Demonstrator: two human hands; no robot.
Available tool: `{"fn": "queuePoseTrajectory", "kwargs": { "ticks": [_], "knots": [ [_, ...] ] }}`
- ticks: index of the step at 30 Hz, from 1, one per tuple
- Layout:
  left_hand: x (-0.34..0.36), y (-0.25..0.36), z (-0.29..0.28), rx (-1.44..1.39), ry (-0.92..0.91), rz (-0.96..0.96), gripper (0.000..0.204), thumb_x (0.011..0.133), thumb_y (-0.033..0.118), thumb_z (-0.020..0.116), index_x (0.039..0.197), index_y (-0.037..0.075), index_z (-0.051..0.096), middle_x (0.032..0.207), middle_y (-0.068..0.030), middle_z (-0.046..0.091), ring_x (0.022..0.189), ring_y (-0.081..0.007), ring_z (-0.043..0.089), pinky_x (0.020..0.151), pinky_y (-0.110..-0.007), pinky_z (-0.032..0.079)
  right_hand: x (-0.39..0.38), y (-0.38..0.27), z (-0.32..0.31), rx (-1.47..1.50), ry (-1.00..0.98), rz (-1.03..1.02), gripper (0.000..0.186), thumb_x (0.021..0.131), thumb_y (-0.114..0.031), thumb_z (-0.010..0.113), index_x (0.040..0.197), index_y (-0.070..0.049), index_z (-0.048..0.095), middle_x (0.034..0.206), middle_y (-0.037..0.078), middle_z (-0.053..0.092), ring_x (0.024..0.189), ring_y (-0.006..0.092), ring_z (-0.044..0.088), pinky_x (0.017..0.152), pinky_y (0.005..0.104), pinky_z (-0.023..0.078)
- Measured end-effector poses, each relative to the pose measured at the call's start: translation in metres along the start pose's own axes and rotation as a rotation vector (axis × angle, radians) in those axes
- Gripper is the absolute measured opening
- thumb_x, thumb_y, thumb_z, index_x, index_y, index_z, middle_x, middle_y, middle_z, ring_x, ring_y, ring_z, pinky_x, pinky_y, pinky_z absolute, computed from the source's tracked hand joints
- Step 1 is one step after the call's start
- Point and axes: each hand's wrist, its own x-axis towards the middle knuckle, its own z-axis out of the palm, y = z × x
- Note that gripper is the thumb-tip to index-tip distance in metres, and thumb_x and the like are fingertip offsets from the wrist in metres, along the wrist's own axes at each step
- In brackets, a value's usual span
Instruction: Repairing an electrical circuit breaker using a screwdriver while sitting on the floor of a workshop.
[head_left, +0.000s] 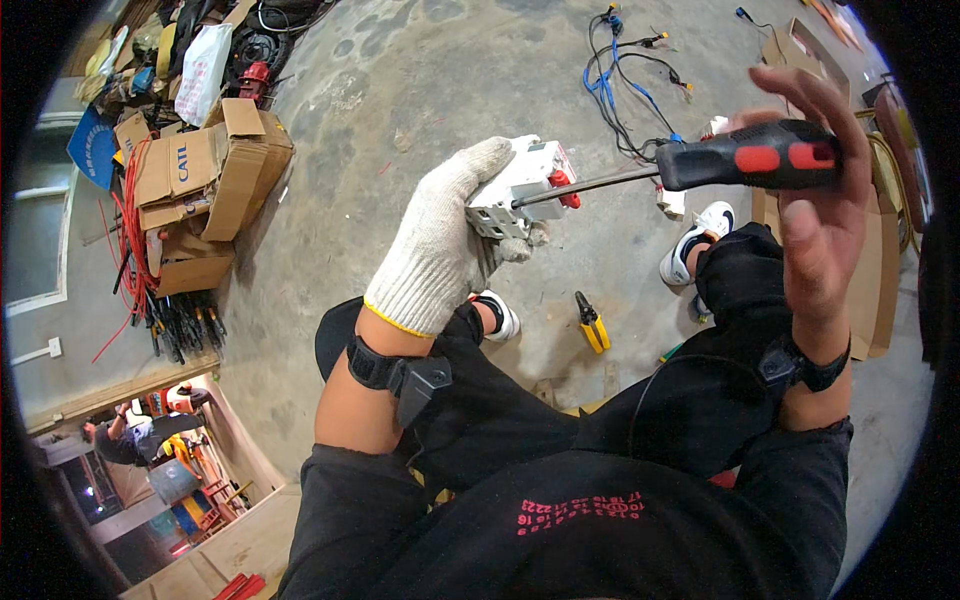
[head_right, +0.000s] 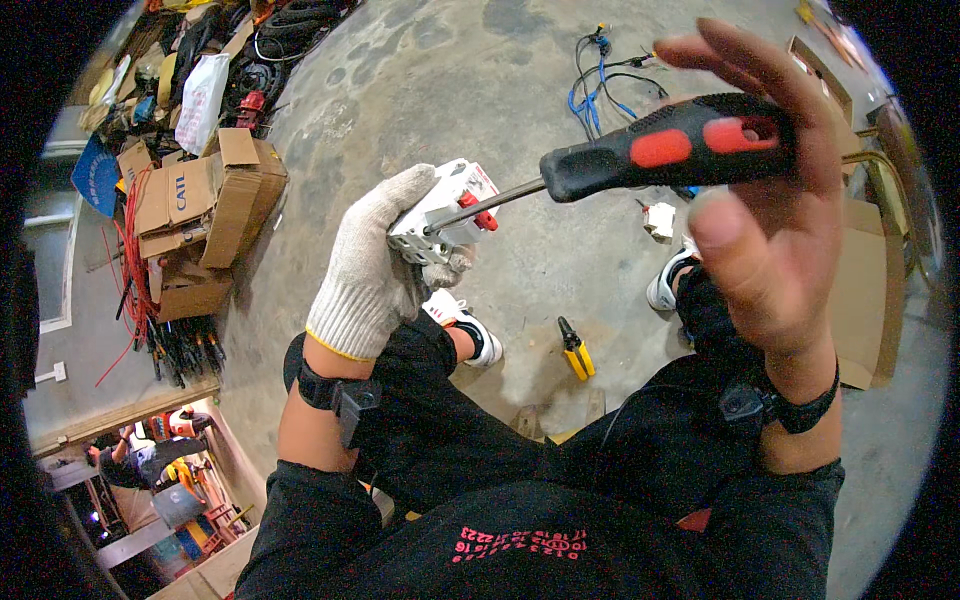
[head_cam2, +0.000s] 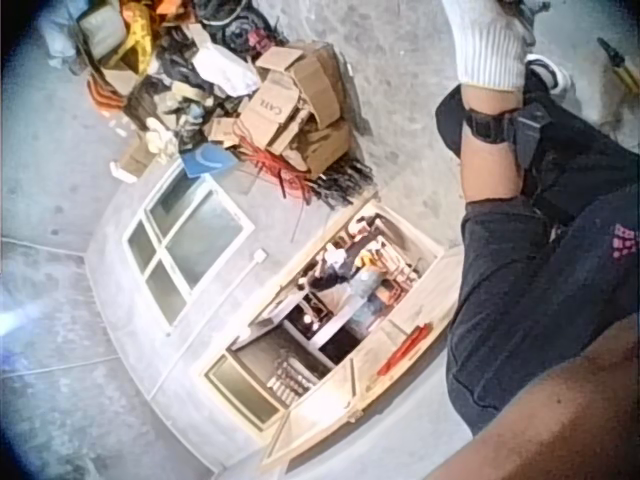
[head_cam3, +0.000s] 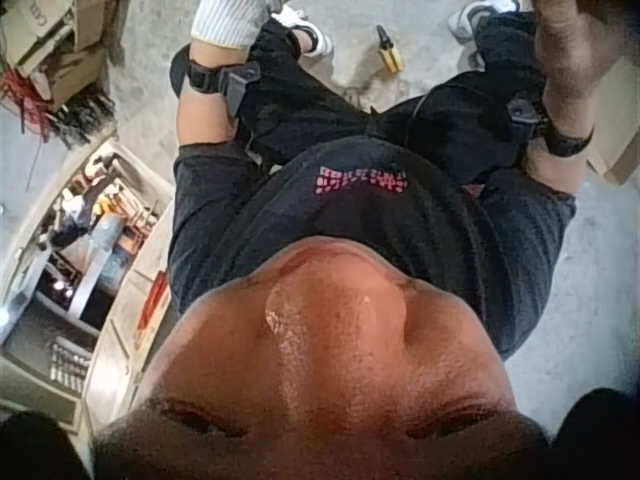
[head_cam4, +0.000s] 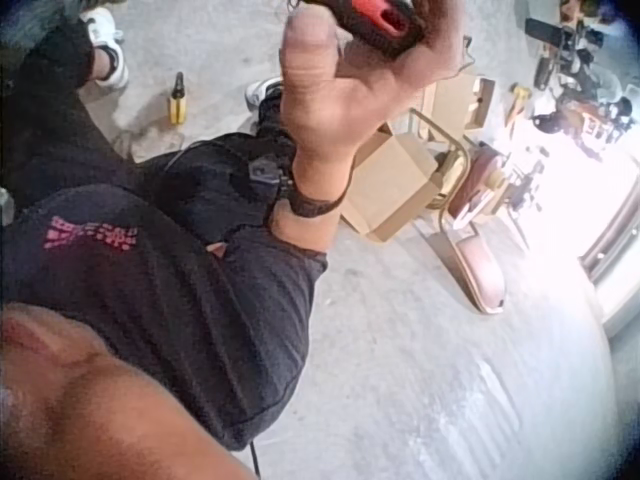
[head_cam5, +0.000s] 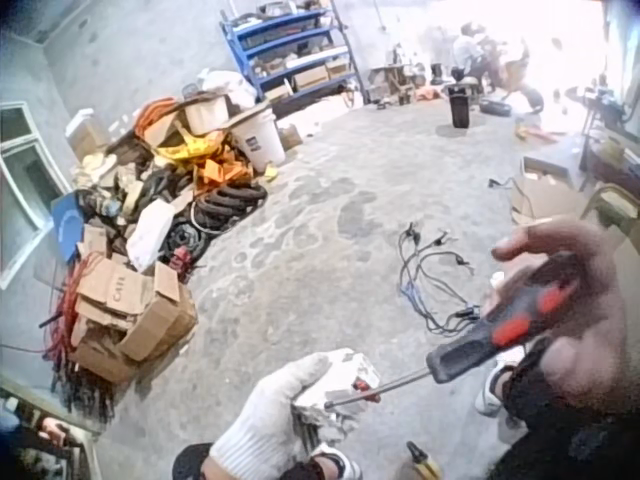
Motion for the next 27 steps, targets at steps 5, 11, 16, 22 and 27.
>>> {"fn": "queuePoseTrajectory", "kwargs": {
  "ticks": [5,11,16,22,27],
  "knots": [
    [-0.002,0.001,0.003,-0.034,0.012,-0.020,0.036,0.093,0.030,0.055,0.109,-0.002,0.058,0.082,-0.0146,0.068,0.055,-0.0217,0.064,0.039,-0.029,0.050,-0.007,-0.008,-0.028,-0.061,-0.146,0.454,0.044,0.096,-0.030,0.054,0.130,-0.003,0.048,0.128,0.016,0.054,0.087,0.0098,0.059,0.060,0.0189,0.049],
    [0.000,0.001,0.002,-0.017,0.024,-0.002,0.033,0.093,0.030,0.055,0.106,0.000,0.058,0.079,-0.0127,0.066,0.052,-0.0192,0.061,0.038,-0.029,0.049,0.001,-0.010,-0.009,-0.064,-0.118,0.140,0.049,0.092,-0.029,0.055,0.132,-0.002,0.046,0.130,0.018,0.053,0.102,0.0169,0.057,0.088,0.0298,0.049],
    [-0.002,0.002,0.000,-0.037,0.035,-0.016,0.033,0.093,0.030,0.054,0.107,0.000,0.058,0.079,-0.0133,0.066,0.051,-0.0193,0.060,0.037,-0.029,0.047,-0.005,-0.015,-0.029,-0.150,-0.142,0.697,0.052,0.086,-0.022,0.064,0.130,0.001,0.047,0.122,0.018,0.059,0.090,0.0151,0.058,0.074,0.0251,0.051],
    [-0.005,0.005,0.004,-0.036,0.030,0.000,0.033,0.094,0.029,0.054,0.108,-0.001,0.057,0.081,-0.0161,0.067,0.051,-0.0212,0.060,0.037,-0.028,0.045,-0.005,-0.018,-0.003,-0.090,-0.063,0.096,0.068,0.090,-0.040,0.063,0.142,-0.004,0.036,0.131,0.022,0.048,0.096,0.0218,0.060,0.073,0.0300,0.054],
    [-0.002,0.004,0.004,-0.056,0.045,0.013,0.033,0.094,0.029,0.053,0.108,0.000,0.058,0.083,-0.0180,0.068,0.052,-0.0218,0.060,0.038,-0.029,0.045,-0.010,-0.022,-0.018,-0.190,-0.081,0.447,0.073,0.087,-0.047,0.067,0.135,0.001,0.041,0.125,0.020,0.053,0.092,0.0201,0.061,0.075,0.0301,0.054]
  ]
}}
